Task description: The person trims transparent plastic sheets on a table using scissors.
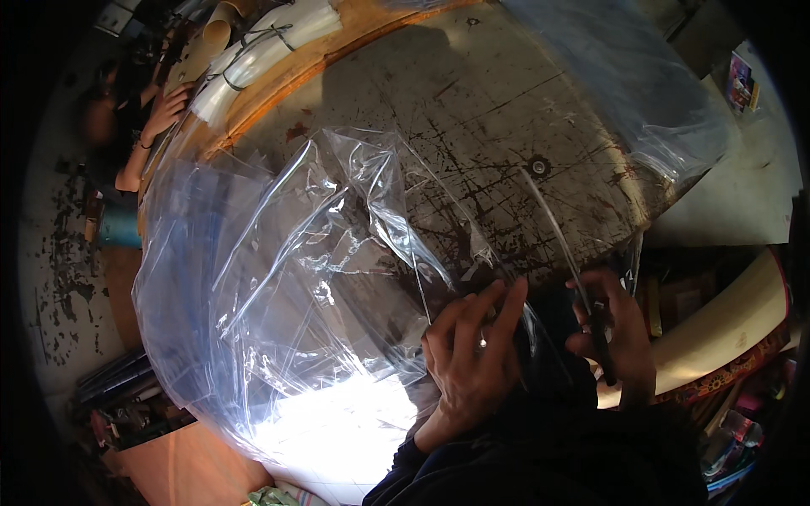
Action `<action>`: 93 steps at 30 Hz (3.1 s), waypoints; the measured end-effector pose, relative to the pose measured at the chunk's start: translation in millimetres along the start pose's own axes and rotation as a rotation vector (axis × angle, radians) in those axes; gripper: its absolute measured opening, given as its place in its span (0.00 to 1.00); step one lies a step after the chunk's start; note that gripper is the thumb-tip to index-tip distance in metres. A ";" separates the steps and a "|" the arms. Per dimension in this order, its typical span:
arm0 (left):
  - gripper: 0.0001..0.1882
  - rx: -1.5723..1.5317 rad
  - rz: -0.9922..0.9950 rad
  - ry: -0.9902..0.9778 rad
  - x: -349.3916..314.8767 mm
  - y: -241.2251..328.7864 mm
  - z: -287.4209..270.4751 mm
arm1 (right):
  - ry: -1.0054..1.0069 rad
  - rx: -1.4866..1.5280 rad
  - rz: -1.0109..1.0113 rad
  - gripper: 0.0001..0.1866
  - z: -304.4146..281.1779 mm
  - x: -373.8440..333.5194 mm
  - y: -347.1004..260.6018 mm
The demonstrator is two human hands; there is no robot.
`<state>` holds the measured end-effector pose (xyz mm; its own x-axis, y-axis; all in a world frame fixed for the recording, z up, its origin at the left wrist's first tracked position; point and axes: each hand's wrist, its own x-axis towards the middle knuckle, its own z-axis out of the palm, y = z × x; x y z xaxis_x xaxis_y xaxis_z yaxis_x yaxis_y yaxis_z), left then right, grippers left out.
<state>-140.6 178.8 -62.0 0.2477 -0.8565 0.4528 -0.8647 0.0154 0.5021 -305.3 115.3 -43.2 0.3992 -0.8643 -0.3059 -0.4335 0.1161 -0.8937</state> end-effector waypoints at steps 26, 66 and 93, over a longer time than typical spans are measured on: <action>0.14 -0.028 0.022 0.036 -7.5 -11.7 0.5 | 0.421 -0.963 -0.304 0.25 -4.9 33.6 -40.9; 0.10 0.042 0.033 0.030 -9.4 -7.8 0.4 | 0.441 -0.390 -0.858 0.10 51.8 86.3 -56.2; 0.08 0.111 0.669 -0.973 184.3 -36.7 -45.3 | 0.035 -0.075 -0.520 0.06 18.0 72.3 -50.3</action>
<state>-43.5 43.7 36.5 -0.6627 -0.7283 -0.1743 -0.7414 0.6052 0.2901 -240.1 55.8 -26.3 0.5506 -0.8142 0.1843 -0.2423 -0.3672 -0.8980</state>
